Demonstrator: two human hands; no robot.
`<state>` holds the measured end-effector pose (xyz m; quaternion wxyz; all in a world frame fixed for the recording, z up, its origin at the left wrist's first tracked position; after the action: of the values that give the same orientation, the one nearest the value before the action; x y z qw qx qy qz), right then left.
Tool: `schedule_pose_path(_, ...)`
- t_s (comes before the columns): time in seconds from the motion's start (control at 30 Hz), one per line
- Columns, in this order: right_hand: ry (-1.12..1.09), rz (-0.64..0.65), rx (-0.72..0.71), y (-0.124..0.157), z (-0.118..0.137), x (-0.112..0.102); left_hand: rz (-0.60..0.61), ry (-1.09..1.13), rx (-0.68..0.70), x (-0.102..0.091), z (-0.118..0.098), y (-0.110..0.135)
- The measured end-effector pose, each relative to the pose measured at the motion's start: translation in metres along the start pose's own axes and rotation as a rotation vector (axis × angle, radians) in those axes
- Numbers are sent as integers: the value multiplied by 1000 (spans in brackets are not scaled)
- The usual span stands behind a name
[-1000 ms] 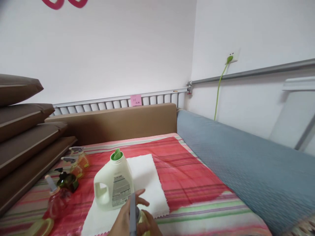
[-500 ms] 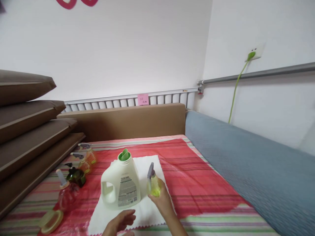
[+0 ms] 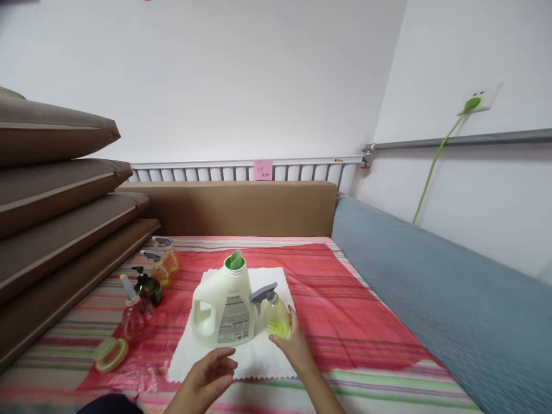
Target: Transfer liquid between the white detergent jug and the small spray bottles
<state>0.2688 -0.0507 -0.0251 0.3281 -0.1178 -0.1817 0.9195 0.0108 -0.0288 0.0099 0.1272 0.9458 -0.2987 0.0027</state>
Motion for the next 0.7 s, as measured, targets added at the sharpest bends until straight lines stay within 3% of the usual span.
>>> schedule_pose_path(0.2, -36, -159, 122, 36, 19, -38, -50, 65, -42, -22, -17, 10)
schedule_pose_path(0.37, -150, -224, 145, 52, 64, -49, -141, 119, -46, -31, -31, 10)
schedule_pose_path(0.53, -207, -100, 77, 52, 105, -34, -129, 148, -3, -26, -44, 10)
schedule_pose_path(0.63, 37, -6, -70, 59, 102, -25, -143, 76, 23, -28, -38, 7)
schedule_pose_path(0.7, 290, 187, -246, 65, 96, -5, -180, -54, 42, -27, -22, 2)
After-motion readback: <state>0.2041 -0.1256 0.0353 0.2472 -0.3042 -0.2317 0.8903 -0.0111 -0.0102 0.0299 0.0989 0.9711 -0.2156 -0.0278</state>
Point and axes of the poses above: each hand's wrist, its own y-axis away from the middle knuckle, its own x-axis out of the palm, z = x × y, the point moved 6 cm from there along -y, towards the middle knuckle, and after that the axes turned 15 degrees about -x, right-handed, at the moved point
